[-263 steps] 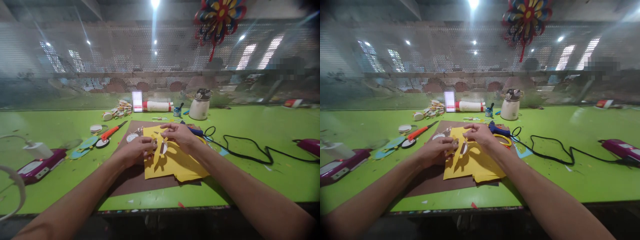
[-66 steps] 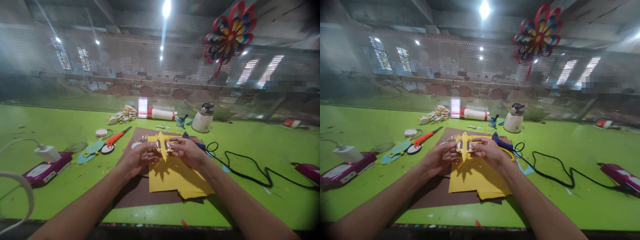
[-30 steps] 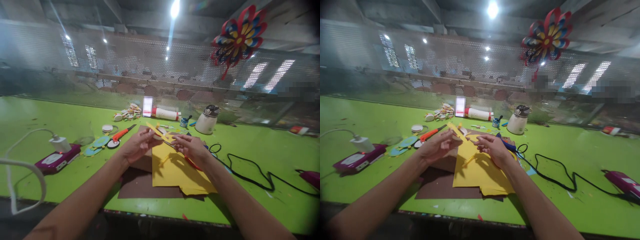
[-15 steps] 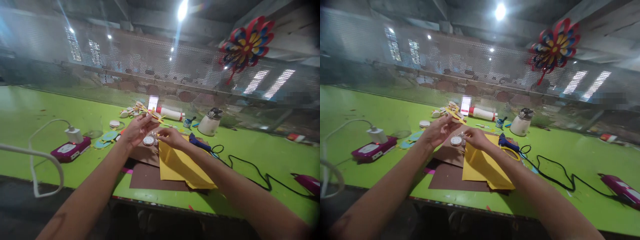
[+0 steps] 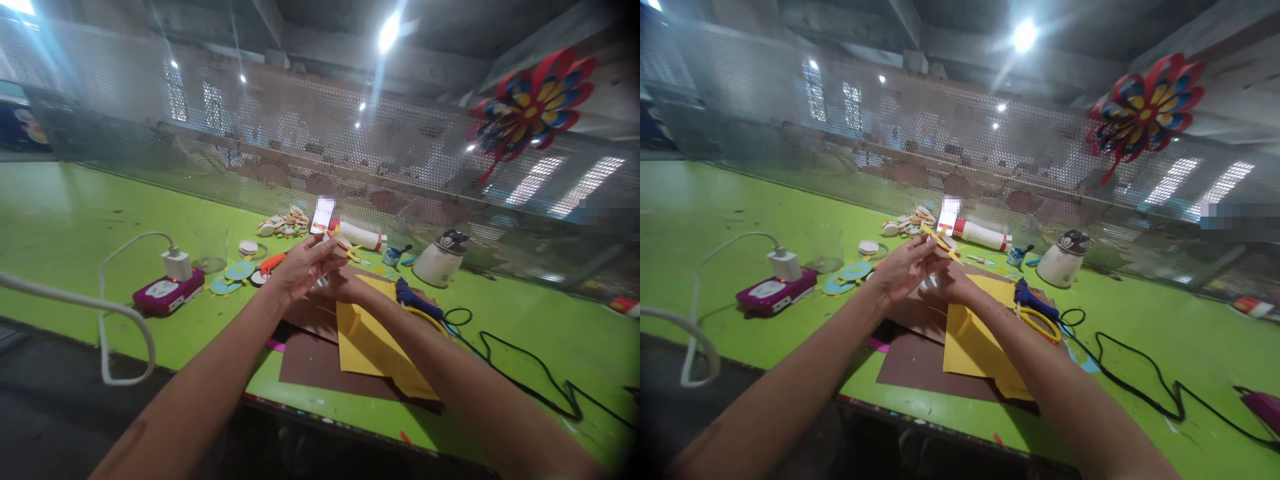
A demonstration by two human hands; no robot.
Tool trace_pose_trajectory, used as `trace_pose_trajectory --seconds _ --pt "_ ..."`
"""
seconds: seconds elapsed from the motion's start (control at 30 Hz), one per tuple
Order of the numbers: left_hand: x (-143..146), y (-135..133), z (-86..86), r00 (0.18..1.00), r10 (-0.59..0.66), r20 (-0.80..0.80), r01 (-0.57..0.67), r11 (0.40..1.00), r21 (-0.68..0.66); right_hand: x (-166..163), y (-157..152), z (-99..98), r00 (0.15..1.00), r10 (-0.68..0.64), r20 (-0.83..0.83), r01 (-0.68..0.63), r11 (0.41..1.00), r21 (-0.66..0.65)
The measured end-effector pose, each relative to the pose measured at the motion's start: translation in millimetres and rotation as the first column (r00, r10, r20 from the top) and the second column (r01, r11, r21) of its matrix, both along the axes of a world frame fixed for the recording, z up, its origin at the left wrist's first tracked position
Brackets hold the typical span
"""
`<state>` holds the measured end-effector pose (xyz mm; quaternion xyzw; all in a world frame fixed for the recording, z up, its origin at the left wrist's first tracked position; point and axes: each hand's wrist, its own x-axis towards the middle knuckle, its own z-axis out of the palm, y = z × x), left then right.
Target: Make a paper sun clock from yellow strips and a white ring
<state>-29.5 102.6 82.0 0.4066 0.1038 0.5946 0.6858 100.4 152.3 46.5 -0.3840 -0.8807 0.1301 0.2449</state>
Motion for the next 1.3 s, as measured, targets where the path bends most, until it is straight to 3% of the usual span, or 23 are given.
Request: trace_pose_trajectory --seconds 0.2,0.4,0.57,0.73,0.87,1.03,1.3 --pt "1.7 -1.9 -0.4 0.999 -0.017 -0.038 0.017 1.000 0.012 58.9 -9.8 27.2 0.983 -0.099 -0.155 0.078 0.988 -0.133" --pt "11.3 -9.7 -1.9 0.995 -0.045 -0.086 0.040 0.998 -0.052 119.8 -44.6 48.1 0.932 -0.147 -0.332 0.070 0.970 -0.232" --pt "25.4 -15.7 -7.5 0.985 -0.090 -0.147 0.071 0.989 -0.132 137.3 -69.0 57.1 0.829 -0.101 -0.551 -0.093 0.946 -0.312" --pt "34.2 -18.3 -15.6 0.965 -0.143 -0.222 0.118 0.985 -0.124 135.7 -81.7 58.5 0.749 -0.059 -0.660 -0.172 0.945 -0.279" --pt "38.1 -22.2 -21.1 0.945 -0.196 -0.260 0.186 0.980 -0.064 131.9 -91.6 55.7 0.786 -0.019 -0.618 -0.152 0.963 -0.222" --pt "42.5 -27.9 -22.8 0.922 -0.229 -0.313 0.233 0.972 -0.024 129.3 -103.4 54.5 0.887 -0.038 -0.461 -0.006 0.996 -0.093" --pt "45.7 -29.9 -23.9 0.904 -0.242 -0.353 0.257 0.967 -0.005 127.2 -115.6 60.2 0.962 -0.082 -0.260 0.103 0.993 0.065"
